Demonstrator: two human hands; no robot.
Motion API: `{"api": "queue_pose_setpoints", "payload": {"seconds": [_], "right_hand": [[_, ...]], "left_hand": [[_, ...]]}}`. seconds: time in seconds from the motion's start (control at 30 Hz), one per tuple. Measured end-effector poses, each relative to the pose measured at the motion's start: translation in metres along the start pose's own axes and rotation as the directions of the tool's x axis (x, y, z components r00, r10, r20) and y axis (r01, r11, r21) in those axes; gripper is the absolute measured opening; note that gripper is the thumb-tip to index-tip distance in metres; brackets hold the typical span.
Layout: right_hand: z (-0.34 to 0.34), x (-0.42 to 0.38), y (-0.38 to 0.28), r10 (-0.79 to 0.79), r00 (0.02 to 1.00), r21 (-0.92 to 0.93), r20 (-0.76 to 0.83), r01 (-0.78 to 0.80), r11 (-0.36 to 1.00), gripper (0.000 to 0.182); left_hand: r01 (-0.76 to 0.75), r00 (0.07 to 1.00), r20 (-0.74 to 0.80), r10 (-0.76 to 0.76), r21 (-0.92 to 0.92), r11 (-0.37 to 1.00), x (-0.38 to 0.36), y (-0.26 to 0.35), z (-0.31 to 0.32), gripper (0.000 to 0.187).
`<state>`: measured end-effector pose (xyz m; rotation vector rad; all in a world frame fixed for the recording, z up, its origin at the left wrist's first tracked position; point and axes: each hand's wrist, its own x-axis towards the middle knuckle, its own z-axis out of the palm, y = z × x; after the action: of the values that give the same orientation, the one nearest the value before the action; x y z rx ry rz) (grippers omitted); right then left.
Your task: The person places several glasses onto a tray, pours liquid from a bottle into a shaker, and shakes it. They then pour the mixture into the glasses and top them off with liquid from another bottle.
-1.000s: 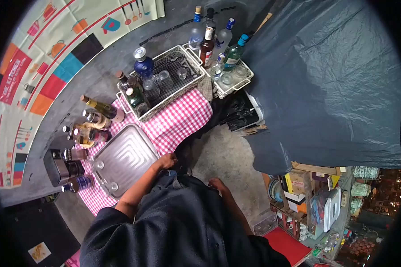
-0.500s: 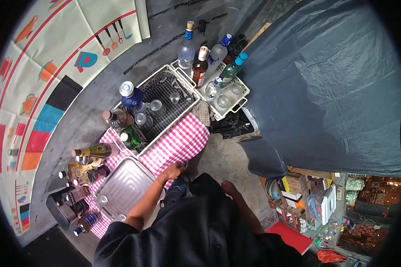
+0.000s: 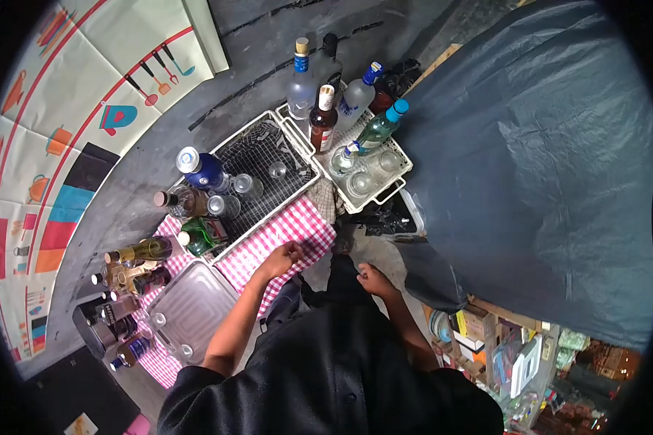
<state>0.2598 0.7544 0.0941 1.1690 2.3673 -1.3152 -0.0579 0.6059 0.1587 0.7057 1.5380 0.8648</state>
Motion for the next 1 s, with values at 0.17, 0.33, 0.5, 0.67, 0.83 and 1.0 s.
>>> {"api": "queue_pose_setpoints", "payload": {"seconds": [0.17, 0.33, 0.5, 0.67, 0.83, 1.0], "right_hand": [[-0.091, 0.029, -0.052, -0.158, 0.987, 0.016, 0.007, 0.157, 0.987, 0.041], [-0.172, 0.047, -0.09, -0.363, 0.932, 0.071, -0.02, 0.364, 0.929, 0.049], [-0.248, 0.087, -0.115, -0.615, 0.789, -0.187, 0.005, 0.605, 0.774, 0.08], [-0.283, 0.126, -0.124, -0.597, 0.78, -0.343, 0.188, 0.622, 0.704, 0.088], [-0.285, 0.16, -0.119, -0.565, 0.775, -0.43, 0.284, 0.63, 0.647, 0.09], [-0.269, 0.163, -0.11, -0.518, 0.781, -0.505, 0.348, 0.622, 0.599, 0.09]], "left_hand": [[-0.063, 0.981, -0.186, 0.047, -0.081, 0.995, 0.035, 0.036, 0.024, 0.015], [-0.084, 0.975, -0.209, 0.069, -0.064, 0.994, 0.063, 0.087, 0.059, 0.02], [-0.135, 0.961, -0.249, 0.123, -0.03, 0.99, 0.084, 0.11, 0.085, 0.021], [-0.101, 0.946, -0.312, 0.089, -0.024, 0.995, 0.089, 0.124, 0.09, 0.02], [-0.052, 0.935, -0.352, 0.032, -0.047, 0.998, 0.088, 0.126, 0.094, 0.021], [-0.086, 0.913, -0.404, 0.056, -0.056, 0.995, 0.087, 0.129, 0.106, 0.023]]}}
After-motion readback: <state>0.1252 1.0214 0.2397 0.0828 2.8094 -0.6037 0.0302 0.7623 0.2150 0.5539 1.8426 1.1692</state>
